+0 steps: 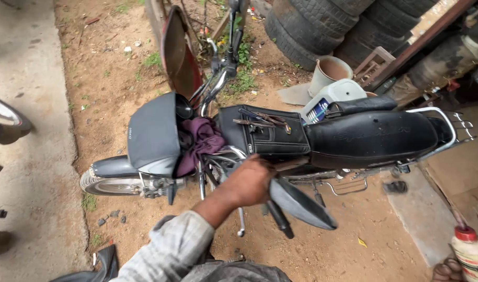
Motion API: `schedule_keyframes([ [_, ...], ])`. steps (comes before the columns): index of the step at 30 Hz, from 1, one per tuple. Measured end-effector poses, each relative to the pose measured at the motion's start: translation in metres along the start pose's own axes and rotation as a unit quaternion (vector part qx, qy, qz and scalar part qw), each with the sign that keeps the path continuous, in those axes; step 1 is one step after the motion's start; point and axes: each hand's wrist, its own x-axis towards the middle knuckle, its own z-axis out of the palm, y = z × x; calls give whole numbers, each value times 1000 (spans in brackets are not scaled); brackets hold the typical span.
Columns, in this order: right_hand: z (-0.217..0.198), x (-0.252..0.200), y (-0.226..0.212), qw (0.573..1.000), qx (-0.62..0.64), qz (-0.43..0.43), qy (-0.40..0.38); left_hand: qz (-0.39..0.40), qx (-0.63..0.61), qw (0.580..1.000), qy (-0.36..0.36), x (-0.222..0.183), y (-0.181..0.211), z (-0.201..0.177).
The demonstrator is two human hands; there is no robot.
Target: The recorder is seen oiling the motorcycle's clutch cable and lever.
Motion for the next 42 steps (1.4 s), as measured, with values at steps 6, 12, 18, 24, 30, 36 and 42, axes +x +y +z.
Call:
schedule_keyframes([
  [6, -23, -29, 52, 996, 94, 1, 3, 37, -48, 976, 208, -39, -31, -31],
  [12, 80, 8, 48, 993, 98, 52, 42, -8, -72, 969, 235, -36, -17, -34],
  [18, 204, 63, 68, 985, 137, 102, -9, -29, -144, 965, 216, -27, -33, -19],
  [24, 261, 134, 108, 974, 81, 197, -78, 108, -181, 941, 267, -22, -78, 15],
  [30, 336, 205, 153, 926, 154, 254, -235, -58, -156, 947, 274, -44, -21, -10],
  [36, 395, 276, 184, 887, 162, 283, -328, -216, -126, 922, 296, -56, 18, 2],
  [42, 415, 339, 175, 862, 173, 297, -372, -319, -61, 864, 384, -55, 66, 54],
])
